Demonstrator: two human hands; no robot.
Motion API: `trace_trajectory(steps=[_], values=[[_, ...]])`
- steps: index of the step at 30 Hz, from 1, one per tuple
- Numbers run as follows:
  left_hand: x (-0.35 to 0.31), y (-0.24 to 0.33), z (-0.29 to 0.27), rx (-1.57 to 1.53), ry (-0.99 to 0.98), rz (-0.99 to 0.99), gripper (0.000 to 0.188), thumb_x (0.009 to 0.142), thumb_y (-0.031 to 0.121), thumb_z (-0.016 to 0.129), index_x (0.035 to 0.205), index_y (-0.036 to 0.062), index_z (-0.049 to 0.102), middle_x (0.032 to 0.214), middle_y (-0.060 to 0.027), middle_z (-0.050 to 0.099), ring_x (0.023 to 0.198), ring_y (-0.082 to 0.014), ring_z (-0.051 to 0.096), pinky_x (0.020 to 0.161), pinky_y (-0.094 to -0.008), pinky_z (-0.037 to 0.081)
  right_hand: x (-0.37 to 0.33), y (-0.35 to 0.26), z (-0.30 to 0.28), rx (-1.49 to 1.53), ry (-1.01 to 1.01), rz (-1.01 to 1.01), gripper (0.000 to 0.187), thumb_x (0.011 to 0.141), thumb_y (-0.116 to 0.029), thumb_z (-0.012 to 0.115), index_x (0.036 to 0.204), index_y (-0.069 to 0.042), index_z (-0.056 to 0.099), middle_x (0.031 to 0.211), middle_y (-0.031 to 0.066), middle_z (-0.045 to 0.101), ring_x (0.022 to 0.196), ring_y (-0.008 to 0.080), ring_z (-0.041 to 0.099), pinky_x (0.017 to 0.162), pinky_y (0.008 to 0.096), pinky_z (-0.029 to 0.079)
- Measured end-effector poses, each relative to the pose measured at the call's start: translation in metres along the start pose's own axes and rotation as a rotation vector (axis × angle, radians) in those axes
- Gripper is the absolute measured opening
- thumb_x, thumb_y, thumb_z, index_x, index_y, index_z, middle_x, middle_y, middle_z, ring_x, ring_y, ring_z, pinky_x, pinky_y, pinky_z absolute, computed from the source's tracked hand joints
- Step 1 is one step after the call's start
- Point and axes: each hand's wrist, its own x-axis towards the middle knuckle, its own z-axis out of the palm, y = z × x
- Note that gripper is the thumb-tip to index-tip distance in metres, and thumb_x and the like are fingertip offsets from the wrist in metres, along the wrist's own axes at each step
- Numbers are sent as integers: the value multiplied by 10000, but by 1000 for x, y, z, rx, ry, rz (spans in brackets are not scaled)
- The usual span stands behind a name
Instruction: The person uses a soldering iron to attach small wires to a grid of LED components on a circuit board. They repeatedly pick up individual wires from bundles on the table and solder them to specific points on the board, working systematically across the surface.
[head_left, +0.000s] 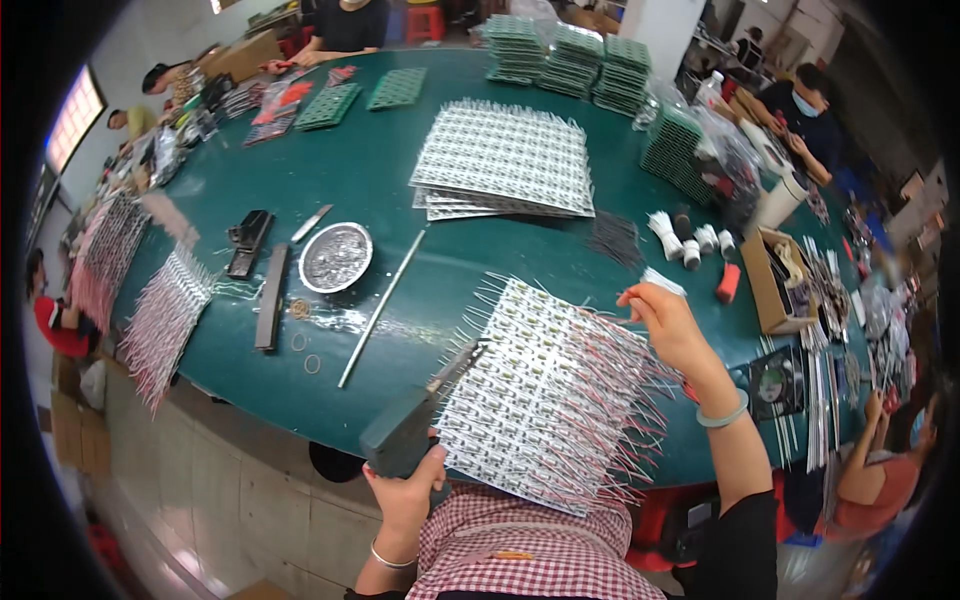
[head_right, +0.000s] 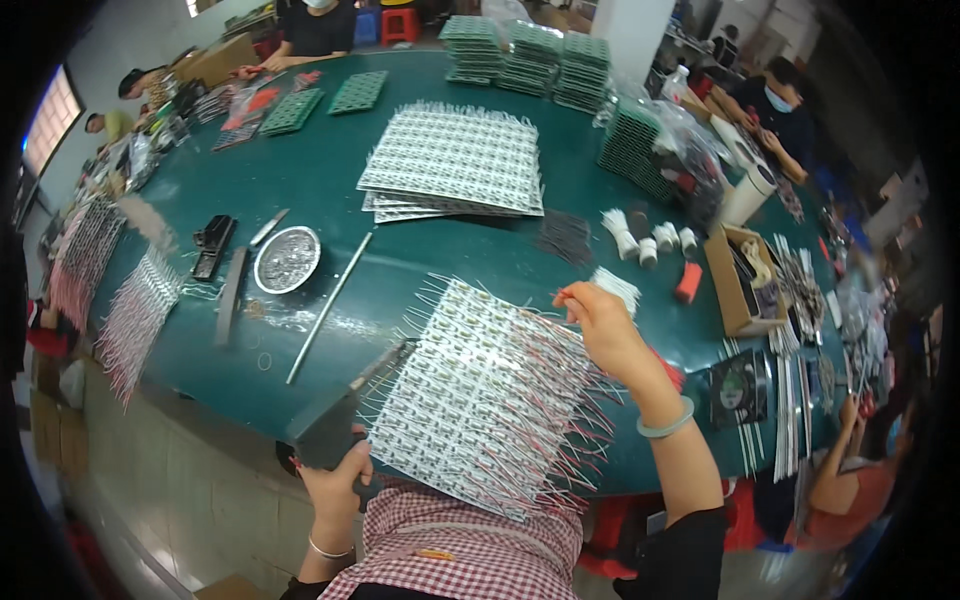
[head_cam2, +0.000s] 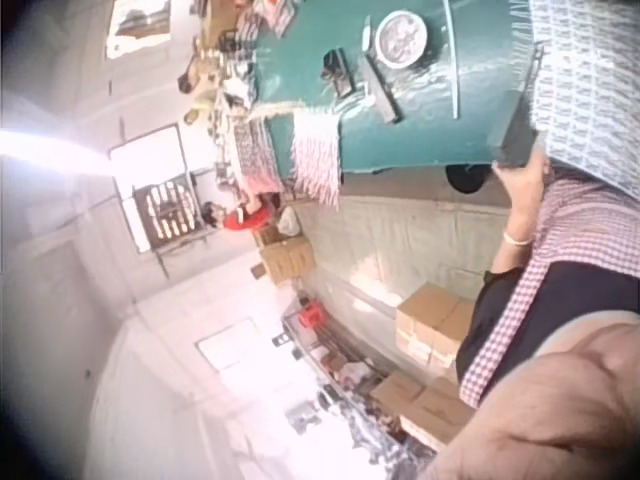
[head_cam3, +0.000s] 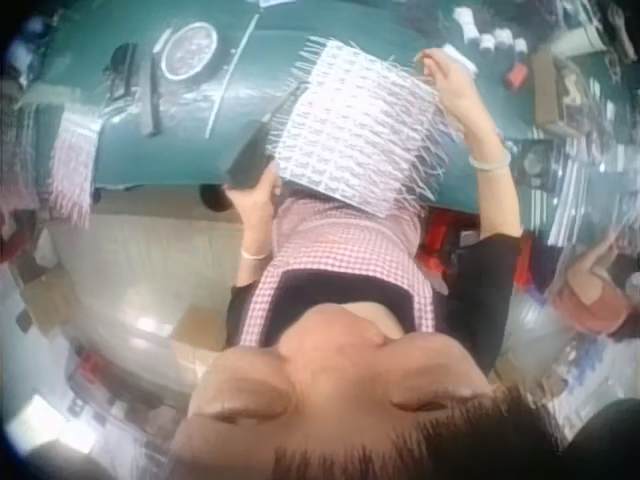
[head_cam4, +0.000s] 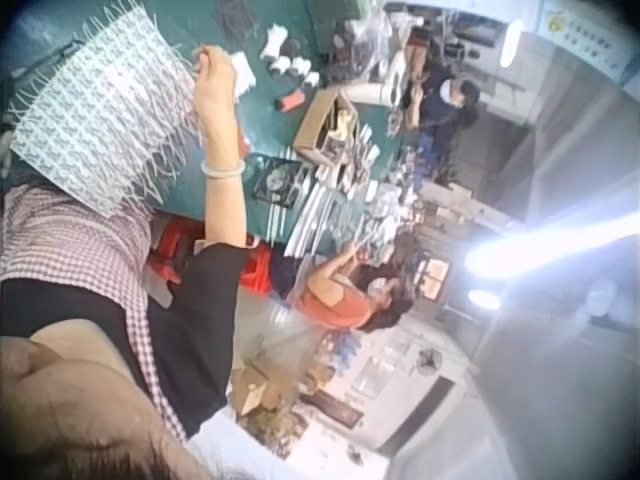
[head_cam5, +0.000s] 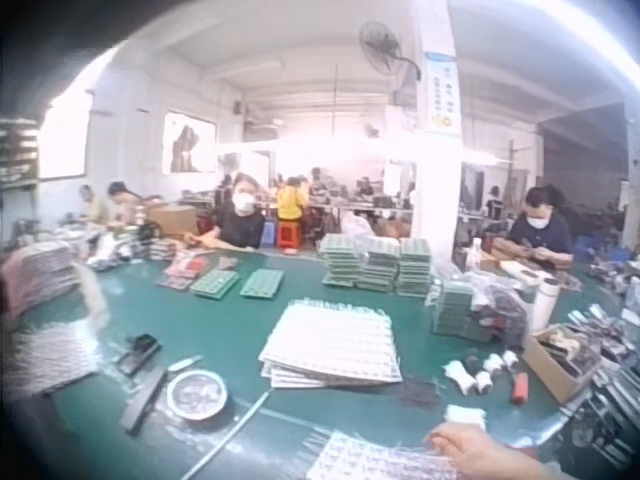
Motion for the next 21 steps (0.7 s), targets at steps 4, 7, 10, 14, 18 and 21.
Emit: trace_trajectory(steps=[4, 7, 10, 14, 18, 21], values=[[2, 7, 8, -70, 28, -4, 265, 815, -98, 730, 1068, -57, 663, 851, -89, 686, 558, -99, 584, 487, -252, 456, 28, 8, 10, -704, -46, -326, 191, 837, 25, 619, 1019, 25, 677, 903, 188, 593, 859, 285, 634, 687, 389, 537], [2, 1, 0, 14, -5, -41, 286, 814, -102, 727, 1088, -61, 655, 917, -107, 692, 568, -98, 588, 487, -251, 458, 55, 22, 30, -1022, -157, -370, 99, 760, -15, 684, 854, -23, 716, 929, 168, 601, 898, 300, 644, 708, 385, 558], [1, 0, 0, 42, 64, 13, 303, 819, -109, 712, 1110, -64, 642, 949, -119, 686, 570, -104, 581, 481, -250, 450, 76, 22, 59, -1163, -258, -401, 39, 696, -97, 767, 727, -91, 745, 906, 120, 648, 843, 261, 666, 661, 362, 559], [-1, 2, 0, 99, 86, 19, 372, 833, -107, 634, 1200, -87, 574, 1018, -171, 660, 522, -126, 529, 462, -250, 408, 88, 31, 75, -1241, -441, -275, 76, 732, -114, 773, 808, -105, 776, 979, 140, 696, 868, 261, 705, 656, 365, 578], [1, 2, -2, 97, 129, 22, 376, 834, -76, 646, 1203, -91, 573, 1018, -186, 656, 517, -129, 530, 454, -250, 409, 87, 32, 67, -1195, -367, -257, 102, 734, -85, 772, 835, -79, 773, 999, 144, 693, 901, 272, 713, 681, 388, 598], [4, -3, -17, 17, 75, -51, 431, 831, -82, 668, 1250, -71, 570, 1076, -192, 663, 534, -135, 554, 441, -255, 425, 66, 9, 51, -935, -159, -297, 164, 760, 1, 705, 899, -72, 753, 954, 102, 658, 936, 262, 684, 707, 354, 581]])
